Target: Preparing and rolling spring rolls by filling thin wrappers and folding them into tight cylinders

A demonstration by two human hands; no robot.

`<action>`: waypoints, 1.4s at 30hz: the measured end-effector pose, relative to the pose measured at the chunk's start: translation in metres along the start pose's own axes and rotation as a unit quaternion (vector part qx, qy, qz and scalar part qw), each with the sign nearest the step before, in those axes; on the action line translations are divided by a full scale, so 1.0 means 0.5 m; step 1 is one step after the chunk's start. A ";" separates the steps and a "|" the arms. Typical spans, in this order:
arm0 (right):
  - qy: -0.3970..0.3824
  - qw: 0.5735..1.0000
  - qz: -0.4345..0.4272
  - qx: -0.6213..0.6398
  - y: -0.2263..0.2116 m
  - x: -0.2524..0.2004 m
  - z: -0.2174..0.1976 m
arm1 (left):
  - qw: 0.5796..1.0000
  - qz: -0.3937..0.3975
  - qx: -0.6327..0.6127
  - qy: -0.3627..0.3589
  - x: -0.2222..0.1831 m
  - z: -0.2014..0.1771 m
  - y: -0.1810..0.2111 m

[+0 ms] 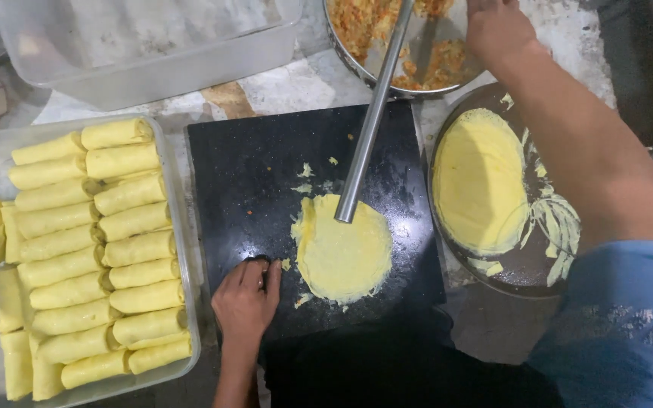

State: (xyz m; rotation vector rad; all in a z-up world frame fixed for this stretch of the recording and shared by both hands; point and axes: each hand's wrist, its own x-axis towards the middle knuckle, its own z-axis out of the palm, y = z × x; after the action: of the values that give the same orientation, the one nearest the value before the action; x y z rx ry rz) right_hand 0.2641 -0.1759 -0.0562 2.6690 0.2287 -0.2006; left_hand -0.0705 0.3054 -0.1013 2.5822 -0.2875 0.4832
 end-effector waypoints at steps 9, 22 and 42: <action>-0.089 0.985 0.040 0.142 -0.068 -0.032 -0.110 | 1.000 -0.001 0.004 0.005 -0.001 0.004 -0.005; -0.035 0.899 0.044 0.434 -0.048 -0.025 -0.075 | 1.000 0.004 -0.004 0.017 0.005 -0.004 0.002; 0.032 0.745 -0.049 0.665 0.142 -0.365 0.121 | 0.999 0.008 -0.032 -0.005 0.006 -0.010 -0.001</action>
State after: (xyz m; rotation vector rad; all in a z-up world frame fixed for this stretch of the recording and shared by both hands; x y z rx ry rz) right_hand 0.0936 -0.2891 -0.0471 4.1117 0.3244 -0.4229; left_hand -0.0691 0.3080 -0.0960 2.5227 -0.3219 0.4602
